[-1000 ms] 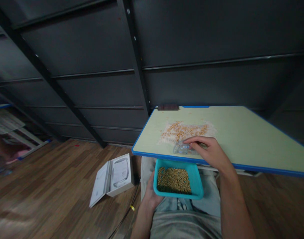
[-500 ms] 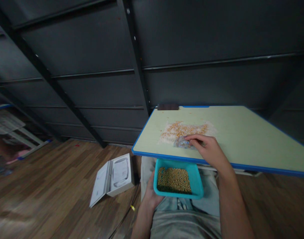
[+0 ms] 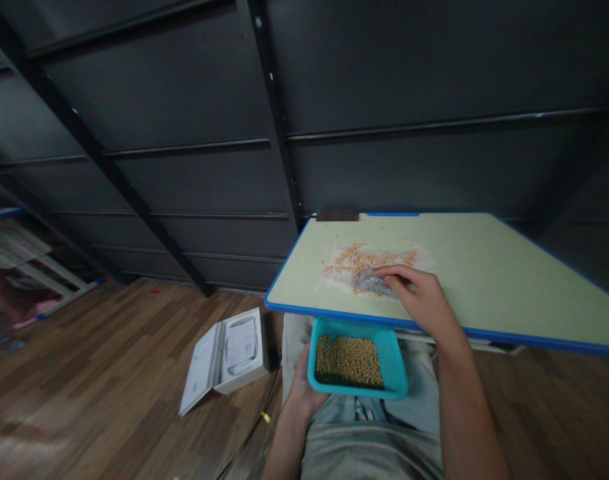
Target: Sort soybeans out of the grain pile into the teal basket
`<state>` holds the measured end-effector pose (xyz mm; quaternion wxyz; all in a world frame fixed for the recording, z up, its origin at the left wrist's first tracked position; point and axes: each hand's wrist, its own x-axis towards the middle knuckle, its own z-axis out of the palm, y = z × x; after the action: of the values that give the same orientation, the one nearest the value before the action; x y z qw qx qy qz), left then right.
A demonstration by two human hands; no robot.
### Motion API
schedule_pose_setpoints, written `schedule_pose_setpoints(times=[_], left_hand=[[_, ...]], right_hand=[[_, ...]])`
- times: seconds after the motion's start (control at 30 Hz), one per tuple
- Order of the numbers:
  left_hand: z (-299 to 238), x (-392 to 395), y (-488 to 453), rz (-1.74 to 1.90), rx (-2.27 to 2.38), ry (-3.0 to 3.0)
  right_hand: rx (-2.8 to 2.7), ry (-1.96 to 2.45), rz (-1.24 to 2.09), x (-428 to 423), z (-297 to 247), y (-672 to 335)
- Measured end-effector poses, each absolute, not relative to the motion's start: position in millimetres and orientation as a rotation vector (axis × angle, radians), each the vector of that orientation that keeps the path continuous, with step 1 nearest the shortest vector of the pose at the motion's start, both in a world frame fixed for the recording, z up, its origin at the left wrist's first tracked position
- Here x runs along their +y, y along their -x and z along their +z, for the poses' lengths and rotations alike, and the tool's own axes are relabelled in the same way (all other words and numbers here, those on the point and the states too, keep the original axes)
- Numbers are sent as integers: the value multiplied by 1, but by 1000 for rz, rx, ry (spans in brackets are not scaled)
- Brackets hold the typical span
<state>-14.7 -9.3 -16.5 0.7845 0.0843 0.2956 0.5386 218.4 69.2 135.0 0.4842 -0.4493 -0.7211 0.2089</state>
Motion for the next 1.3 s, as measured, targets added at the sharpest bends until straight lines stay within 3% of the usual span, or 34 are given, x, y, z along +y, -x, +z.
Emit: schedule_pose_setpoints(times=[1.3], left_hand=[[-13, -11, 14, 1132, 631, -191]], right_hand=[[-1885, 968, 675, 62, 141, -219]])
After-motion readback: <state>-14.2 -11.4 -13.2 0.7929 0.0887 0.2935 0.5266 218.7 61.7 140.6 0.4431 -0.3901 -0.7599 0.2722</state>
